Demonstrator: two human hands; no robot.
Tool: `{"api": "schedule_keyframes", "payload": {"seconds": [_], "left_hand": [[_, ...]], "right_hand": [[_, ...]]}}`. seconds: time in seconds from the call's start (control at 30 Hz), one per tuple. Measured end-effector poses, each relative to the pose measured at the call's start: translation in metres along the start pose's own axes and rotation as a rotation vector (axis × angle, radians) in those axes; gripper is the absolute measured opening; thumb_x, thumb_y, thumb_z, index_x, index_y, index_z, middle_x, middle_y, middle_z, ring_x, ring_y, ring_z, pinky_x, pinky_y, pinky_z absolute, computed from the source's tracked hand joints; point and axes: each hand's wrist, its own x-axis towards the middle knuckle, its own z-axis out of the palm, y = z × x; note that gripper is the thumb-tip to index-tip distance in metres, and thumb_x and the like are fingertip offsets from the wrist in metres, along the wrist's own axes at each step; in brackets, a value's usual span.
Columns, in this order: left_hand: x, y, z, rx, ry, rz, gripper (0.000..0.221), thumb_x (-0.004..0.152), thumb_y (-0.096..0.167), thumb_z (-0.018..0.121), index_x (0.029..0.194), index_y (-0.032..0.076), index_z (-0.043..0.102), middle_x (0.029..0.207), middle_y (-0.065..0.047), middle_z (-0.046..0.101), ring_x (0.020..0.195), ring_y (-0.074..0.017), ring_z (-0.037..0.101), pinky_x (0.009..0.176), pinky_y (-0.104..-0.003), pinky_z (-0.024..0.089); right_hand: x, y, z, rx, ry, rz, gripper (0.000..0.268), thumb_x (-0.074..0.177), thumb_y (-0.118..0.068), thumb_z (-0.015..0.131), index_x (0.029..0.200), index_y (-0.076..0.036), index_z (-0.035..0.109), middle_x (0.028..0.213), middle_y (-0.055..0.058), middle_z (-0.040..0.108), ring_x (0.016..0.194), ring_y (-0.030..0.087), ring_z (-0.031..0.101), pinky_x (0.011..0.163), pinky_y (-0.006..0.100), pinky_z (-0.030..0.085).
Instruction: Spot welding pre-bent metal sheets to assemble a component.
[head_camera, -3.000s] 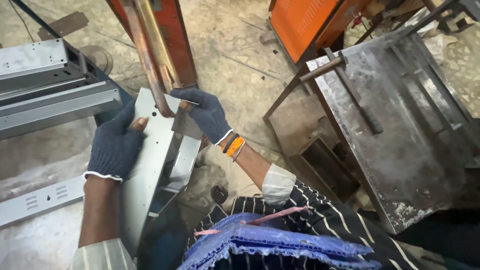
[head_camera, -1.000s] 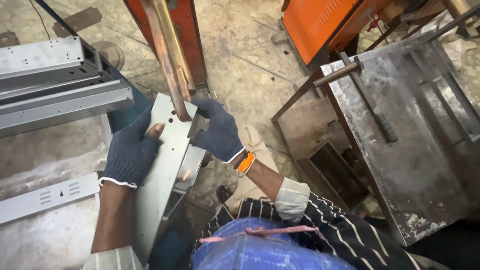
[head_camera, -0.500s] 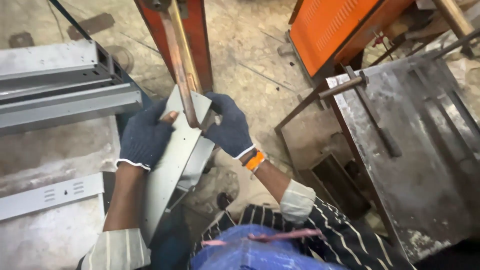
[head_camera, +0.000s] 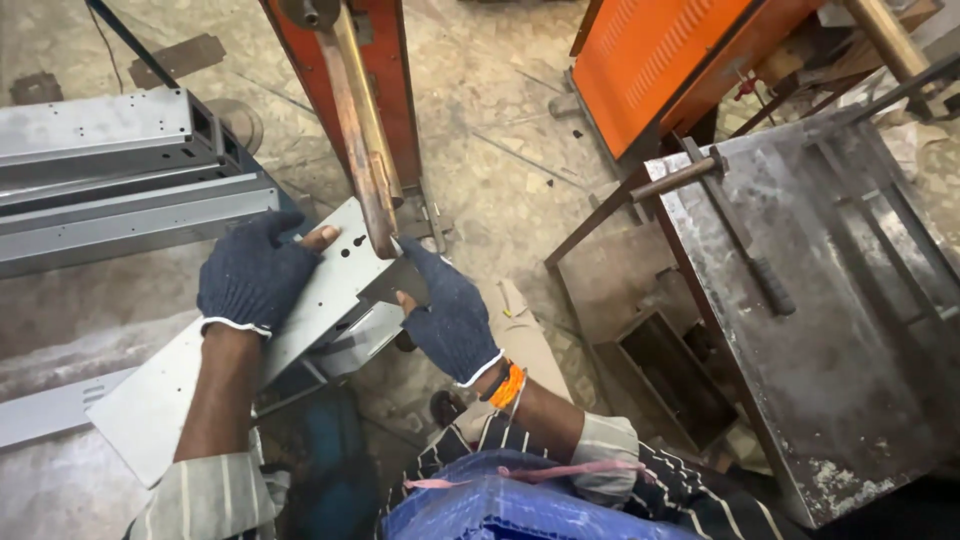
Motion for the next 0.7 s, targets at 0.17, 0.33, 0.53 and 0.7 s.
{"api": "schedule_keyframes", "payload": {"seconds": [0.17,0.33,0.53,0.7], "left_hand": [[-0.005,-0.001,0.005,-0.074,-0.012,-0.054,0.052,0.079,0.061,0.075,0.103,0.017,0.082,0.092,-0.020,0.076,0.092,-0.0374,0.073,0.082,-0.047,0.055],[-0.008,0.001,0.004,-0.038,0.018,-0.068,0.050,0.080,0.059,0.076,0.097,0.012,0.083,0.084,-0.021,0.074,0.084,-0.0393,0.072,0.076,-0.049,0.053],[-0.030,0.007,0.008,-0.249,0.058,-0.094,0.049,0.085,0.052,0.073,0.087,0.004,0.078,0.072,-0.019,0.071,0.066,-0.0331,0.069,0.065,-0.046,0.049],[-0.060,0.007,0.020,-0.308,0.120,-0.076,0.057,0.107,0.046,0.058,0.087,-0.005,0.072,0.067,-0.023,0.063,0.061,-0.0311,0.058,0.065,-0.046,0.042]], "right_hand": [[0.002,-0.007,-0.005,-0.046,-0.034,0.033,0.066,0.083,-0.002,0.067,0.147,-0.011,0.053,0.134,0.019,0.066,0.124,0.038,0.064,0.103,0.042,0.052],[-0.003,0.002,0.000,0.022,-0.020,-0.030,0.073,0.080,0.005,0.057,0.151,-0.011,0.048,0.141,0.021,0.063,0.129,0.039,0.062,0.106,0.043,0.051],[-0.002,-0.003,-0.020,-0.030,0.019,-0.026,0.045,0.100,-0.003,0.059,0.144,-0.013,0.058,0.130,0.021,0.069,0.120,0.038,0.067,0.099,0.042,0.053],[-0.009,0.013,-0.033,-0.232,0.065,-0.170,0.033,0.096,-0.007,0.062,0.127,-0.014,0.069,0.110,0.014,0.075,0.091,0.034,0.072,0.075,0.042,0.056]]}}
